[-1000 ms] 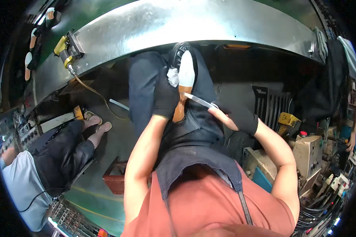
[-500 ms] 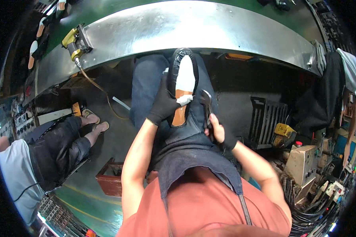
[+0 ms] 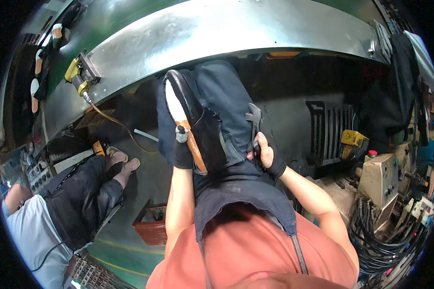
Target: The person uses a metal scraper tool to remove material from the sole of a black shoe held on their lap. They repeatedly scrape the sole, rotate the shoe to access different areas, and place the shoe on a nearby metal table before picking it up again to continue the process.
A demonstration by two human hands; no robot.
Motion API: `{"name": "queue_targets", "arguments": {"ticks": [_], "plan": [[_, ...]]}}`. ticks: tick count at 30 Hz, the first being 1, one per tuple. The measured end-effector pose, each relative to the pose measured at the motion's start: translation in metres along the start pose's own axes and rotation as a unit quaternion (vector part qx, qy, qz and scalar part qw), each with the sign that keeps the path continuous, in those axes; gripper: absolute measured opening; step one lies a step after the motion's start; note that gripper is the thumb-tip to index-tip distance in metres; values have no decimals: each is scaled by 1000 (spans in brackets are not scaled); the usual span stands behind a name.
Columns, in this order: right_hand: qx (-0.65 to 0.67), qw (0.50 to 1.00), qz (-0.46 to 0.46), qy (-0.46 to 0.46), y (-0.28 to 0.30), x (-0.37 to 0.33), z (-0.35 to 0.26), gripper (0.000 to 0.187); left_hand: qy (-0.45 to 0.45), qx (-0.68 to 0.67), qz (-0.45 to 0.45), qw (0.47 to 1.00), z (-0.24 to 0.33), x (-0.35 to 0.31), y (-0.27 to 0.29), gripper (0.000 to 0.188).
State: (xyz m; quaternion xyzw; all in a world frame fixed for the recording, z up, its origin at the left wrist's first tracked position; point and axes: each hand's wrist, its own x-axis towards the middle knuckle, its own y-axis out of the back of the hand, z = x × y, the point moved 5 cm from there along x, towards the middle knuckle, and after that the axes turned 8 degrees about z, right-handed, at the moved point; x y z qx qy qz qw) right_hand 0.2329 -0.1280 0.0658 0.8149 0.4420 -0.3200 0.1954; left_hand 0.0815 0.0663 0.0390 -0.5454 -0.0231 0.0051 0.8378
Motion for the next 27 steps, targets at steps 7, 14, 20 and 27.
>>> {"name": "queue_targets", "arguments": {"ticks": [7, 14, 20, 27], "plan": [[19, 999, 34, 2, 6, -6, 4, 58, -159, 20, 160, 974, 36, -21, 9, 72], [-6, 999, 40, -37, -1, 10, 21, 64, -158, 46, 289, 943, 285, 64, -11, 39], [-60, 992, 84, -78, -15, 85, -7, 75, -164, 554, 362, 732, 426, 210, 26, 66], [-147, 987, -15, -67, -44, 129, -82, 69, -172, 909, 311, 218, 378, 252, 45, 55]]}}
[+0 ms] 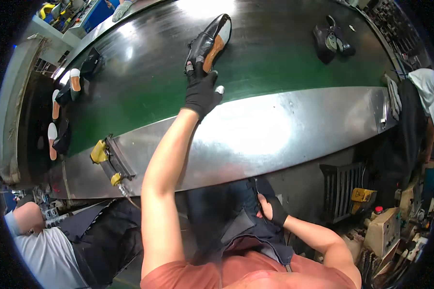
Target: The person uses a metal scraper tool to remove material from the sole of a black shoe held on their lap. They repeatedly scrape the sole, rotate the shoe to access different areas, and place the shoe on a nearby metal table before picking it up again to continue the process.
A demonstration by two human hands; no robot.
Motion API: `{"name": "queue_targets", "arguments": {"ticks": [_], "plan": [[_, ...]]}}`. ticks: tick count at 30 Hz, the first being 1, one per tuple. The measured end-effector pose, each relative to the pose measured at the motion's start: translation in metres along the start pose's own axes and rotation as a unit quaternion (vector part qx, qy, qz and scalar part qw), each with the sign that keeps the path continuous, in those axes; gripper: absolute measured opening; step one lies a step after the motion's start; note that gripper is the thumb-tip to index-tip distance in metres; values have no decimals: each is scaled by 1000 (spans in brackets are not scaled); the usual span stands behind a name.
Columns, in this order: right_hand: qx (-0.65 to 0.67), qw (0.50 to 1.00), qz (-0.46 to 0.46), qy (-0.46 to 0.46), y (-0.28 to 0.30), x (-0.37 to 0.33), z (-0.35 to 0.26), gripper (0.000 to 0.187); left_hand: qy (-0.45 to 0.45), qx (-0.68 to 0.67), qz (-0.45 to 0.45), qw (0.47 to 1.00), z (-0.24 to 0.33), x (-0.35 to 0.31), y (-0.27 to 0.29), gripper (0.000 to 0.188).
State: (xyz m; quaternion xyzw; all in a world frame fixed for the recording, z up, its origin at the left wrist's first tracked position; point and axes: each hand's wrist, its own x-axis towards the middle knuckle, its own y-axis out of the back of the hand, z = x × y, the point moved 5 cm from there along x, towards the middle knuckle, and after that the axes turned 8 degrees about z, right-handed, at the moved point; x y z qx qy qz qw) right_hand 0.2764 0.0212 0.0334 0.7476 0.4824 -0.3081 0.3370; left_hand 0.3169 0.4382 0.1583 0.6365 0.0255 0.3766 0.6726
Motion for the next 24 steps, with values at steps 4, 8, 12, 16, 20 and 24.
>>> {"name": "queue_targets", "arguments": {"ticks": [4, 8, 12, 16, 20, 24], "plan": [[18, 999, -7, -30, 3, -2, -3, 71, 102, -416, -127, 895, -10, 1, 27, 53], [3, 998, -39, -47, 1, 2, 9, 65, 128, -573, -222, 778, 12, -65, 111, 50], [79, 997, -4, 1, 1, -5, 9, 59, 210, -653, -330, 648, 40, -211, 132, 55], [108, 994, 5, 7, 3, -6, 19, 53, 323, -678, -448, 486, 106, -397, 109, 57], [97, 995, 14, -27, 7, -15, 46, 58, 395, -619, -448, 511, 143, -445, 128, 64], [106, 994, 15, -33, 2, -20, 65, 67, 318, -787, -416, 326, 133, -457, 112, 79]]}}
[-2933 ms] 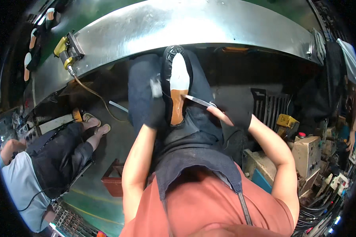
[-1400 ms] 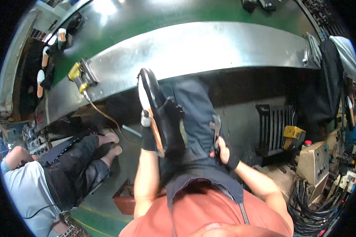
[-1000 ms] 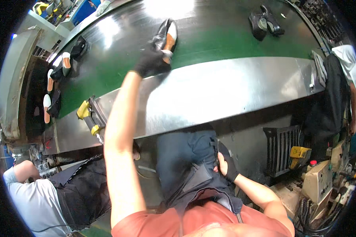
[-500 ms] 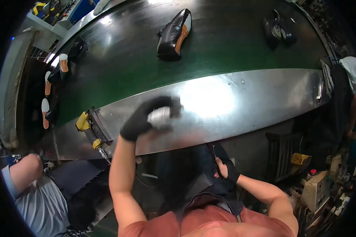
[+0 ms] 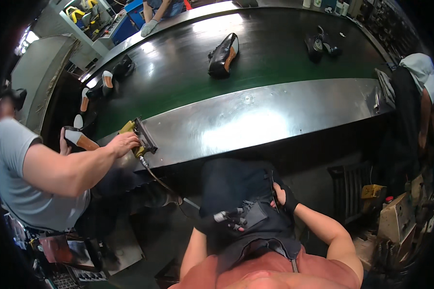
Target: The person uses a metal scraper tool to remove material from the sole of a black shoe held on their lap. They repeatedly scrape the sole, rotate the shoe to access different areas, and place the shoe on a nearby metal table before picking it up again to continue the process.
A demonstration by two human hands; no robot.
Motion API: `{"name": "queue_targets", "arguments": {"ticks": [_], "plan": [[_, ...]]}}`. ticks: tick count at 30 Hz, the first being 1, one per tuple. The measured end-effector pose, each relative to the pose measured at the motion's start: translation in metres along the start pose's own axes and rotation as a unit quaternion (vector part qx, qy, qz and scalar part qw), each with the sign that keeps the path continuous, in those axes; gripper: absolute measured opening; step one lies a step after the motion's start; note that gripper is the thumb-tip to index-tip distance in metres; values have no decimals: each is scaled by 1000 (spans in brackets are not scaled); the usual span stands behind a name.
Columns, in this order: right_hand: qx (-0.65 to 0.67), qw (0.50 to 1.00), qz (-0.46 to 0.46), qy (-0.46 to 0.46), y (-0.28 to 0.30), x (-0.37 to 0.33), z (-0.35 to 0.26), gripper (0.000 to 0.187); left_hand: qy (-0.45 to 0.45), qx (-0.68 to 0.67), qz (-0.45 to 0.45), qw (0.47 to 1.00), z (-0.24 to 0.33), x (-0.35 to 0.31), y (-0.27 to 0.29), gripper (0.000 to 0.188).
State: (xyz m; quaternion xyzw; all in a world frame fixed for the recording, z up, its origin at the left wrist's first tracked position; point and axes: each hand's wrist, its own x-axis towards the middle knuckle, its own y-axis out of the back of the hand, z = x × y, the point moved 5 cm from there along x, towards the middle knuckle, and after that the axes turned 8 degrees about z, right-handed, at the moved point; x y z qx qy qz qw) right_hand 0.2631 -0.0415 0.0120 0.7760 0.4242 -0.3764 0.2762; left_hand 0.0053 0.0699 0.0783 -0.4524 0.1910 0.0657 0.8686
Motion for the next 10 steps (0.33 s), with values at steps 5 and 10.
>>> {"name": "queue_targets", "arguments": {"ticks": [5, 10], "plan": [[41, 998, 35, 20, -5, 4, 16, 70, 66, -86, 11, 994, 10, -7, 4, 84], [28, 998, 35, 42, -9, 14, 15, 89, 82, -41, 26, 995, 19, 0, 10, 94]]}}
